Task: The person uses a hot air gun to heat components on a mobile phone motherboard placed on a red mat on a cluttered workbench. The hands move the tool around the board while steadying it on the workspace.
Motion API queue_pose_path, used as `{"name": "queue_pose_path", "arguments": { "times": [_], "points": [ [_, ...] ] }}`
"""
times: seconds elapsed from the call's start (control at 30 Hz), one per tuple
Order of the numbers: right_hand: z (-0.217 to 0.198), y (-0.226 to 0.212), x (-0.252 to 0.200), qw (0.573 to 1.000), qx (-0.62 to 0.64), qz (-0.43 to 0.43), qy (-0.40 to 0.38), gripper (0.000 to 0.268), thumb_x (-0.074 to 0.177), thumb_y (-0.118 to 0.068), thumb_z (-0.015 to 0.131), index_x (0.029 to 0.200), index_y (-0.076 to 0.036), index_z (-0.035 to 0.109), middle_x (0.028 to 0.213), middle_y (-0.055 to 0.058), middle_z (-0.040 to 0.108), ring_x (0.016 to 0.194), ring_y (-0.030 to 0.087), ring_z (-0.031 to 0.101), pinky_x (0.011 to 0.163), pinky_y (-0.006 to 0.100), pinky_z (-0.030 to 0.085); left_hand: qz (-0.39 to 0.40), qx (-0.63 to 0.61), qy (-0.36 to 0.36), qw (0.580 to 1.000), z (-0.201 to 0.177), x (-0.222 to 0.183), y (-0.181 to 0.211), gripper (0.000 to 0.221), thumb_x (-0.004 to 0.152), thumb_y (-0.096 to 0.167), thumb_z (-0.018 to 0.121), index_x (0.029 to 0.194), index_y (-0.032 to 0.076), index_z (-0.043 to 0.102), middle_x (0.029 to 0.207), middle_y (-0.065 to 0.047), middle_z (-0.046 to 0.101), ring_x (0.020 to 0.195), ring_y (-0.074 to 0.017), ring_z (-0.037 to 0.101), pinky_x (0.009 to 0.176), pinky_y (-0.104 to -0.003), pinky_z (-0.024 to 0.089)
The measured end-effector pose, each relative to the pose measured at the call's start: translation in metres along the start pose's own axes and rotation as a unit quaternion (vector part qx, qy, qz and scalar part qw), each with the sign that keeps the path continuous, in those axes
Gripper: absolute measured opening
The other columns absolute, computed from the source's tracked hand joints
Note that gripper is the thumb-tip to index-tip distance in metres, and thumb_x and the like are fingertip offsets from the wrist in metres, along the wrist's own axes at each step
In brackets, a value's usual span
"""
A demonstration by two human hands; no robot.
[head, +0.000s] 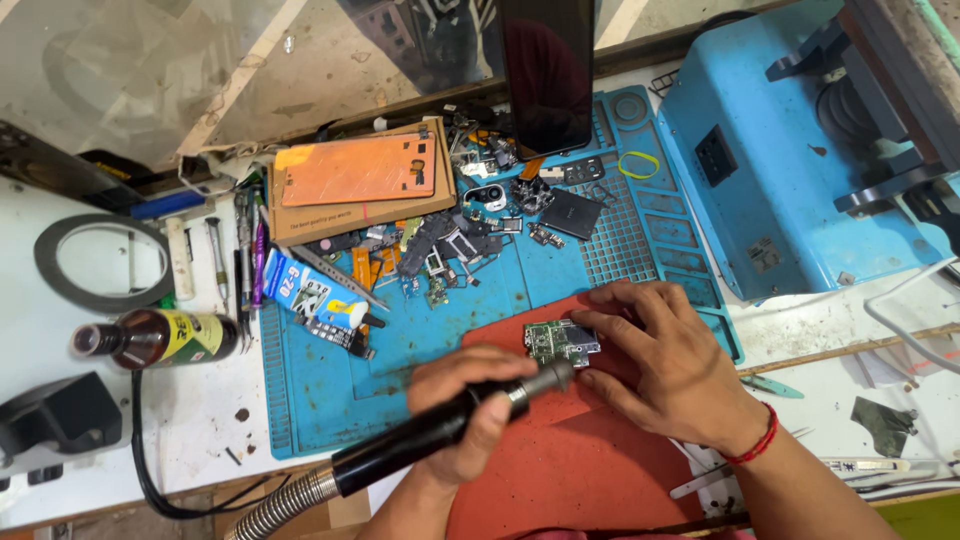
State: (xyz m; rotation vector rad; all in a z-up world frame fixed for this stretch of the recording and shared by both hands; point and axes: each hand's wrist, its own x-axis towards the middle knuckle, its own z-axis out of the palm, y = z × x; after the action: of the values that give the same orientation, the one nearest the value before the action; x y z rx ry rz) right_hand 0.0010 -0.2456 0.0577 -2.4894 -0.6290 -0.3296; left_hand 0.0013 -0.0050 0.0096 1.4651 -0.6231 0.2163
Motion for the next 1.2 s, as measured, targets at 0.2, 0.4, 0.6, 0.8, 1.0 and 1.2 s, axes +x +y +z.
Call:
{"name": "queue_pose_path", "arguments": {
  "times": [0.2,0.4,0.6,0.8,1.0,1.2],
  "points": [
    [-0.003,0.004,0.001,0.997,0.043,-0.058,0.001,0.051,0.067,-0.023,0.083,0.113,-0.009,0.069,0.125,0.008,0.063,0.113,0.030,0.057,0.098,0.042,0.048,-0.031,-0.040,-0.025,0.998,-0.002,0.003,-0.001,0.028,0.097,0.026,0.066,0.101,-0.001,0.071,0.100,-0.016,0.079,0.092,-0.0241,0.078,0.087,-0.036,0.064],
    [0.000,0.006,-0.004,0.998,0.049,-0.044,0.000,0.050,0.068,-0.018,0.081,0.115,-0.008,0.069,0.124,0.009,0.062,0.114,0.030,0.056,0.099,0.042,0.047,-0.029,0.025,0.032,0.999,0.002,0.001,0.000,0.028,0.095,0.024,0.065,0.100,-0.003,0.070,0.097,-0.017,0.077,0.089,-0.0239,0.075,0.083,-0.035,0.061],
    [0.005,0.007,-0.007,0.999,0.038,0.009,0.000,0.042,0.073,-0.008,0.076,0.114,-0.008,0.070,0.125,0.010,0.061,0.112,0.031,0.056,0.098,0.041,0.048,-0.070,0.013,0.074,0.995,0.003,-0.002,0.000,0.030,0.093,0.024,0.063,0.098,-0.004,0.072,0.094,-0.017,0.076,0.078,-0.0223,0.072,0.075,-0.033,0.059],
    [0.007,0.009,-0.008,0.999,0.040,0.003,0.000,0.039,0.075,-0.009,0.076,0.114,-0.008,0.070,0.125,0.009,0.061,0.110,0.030,0.056,0.097,0.040,0.047,-0.025,0.007,0.050,0.998,0.001,-0.001,0.000,0.030,0.096,0.024,0.062,0.102,-0.004,0.070,0.099,-0.016,0.076,0.091,-0.0235,0.074,0.086,-0.034,0.060],
    [0.006,0.008,-0.007,0.999,0.035,-0.003,0.004,0.038,0.076,-0.010,0.075,0.113,-0.008,0.070,0.125,0.009,0.061,0.109,0.030,0.057,0.097,0.041,0.047,-0.089,-0.003,0.107,0.990,0.003,-0.002,-0.002,0.030,0.094,0.023,0.064,0.102,-0.004,0.072,0.099,-0.018,0.077,0.086,-0.0242,0.072,0.081,-0.035,0.059],
    [0.006,0.007,-0.007,0.999,0.036,-0.007,0.014,0.038,0.075,-0.008,0.075,0.113,-0.008,0.070,0.125,0.008,0.061,0.111,0.030,0.058,0.098,0.040,0.048,-0.074,0.017,0.137,0.988,0.003,-0.001,-0.001,0.027,0.096,0.021,0.063,0.104,-0.004,0.071,0.103,-0.017,0.077,0.090,-0.0216,0.072,0.084,-0.032,0.058]
  ]
}}
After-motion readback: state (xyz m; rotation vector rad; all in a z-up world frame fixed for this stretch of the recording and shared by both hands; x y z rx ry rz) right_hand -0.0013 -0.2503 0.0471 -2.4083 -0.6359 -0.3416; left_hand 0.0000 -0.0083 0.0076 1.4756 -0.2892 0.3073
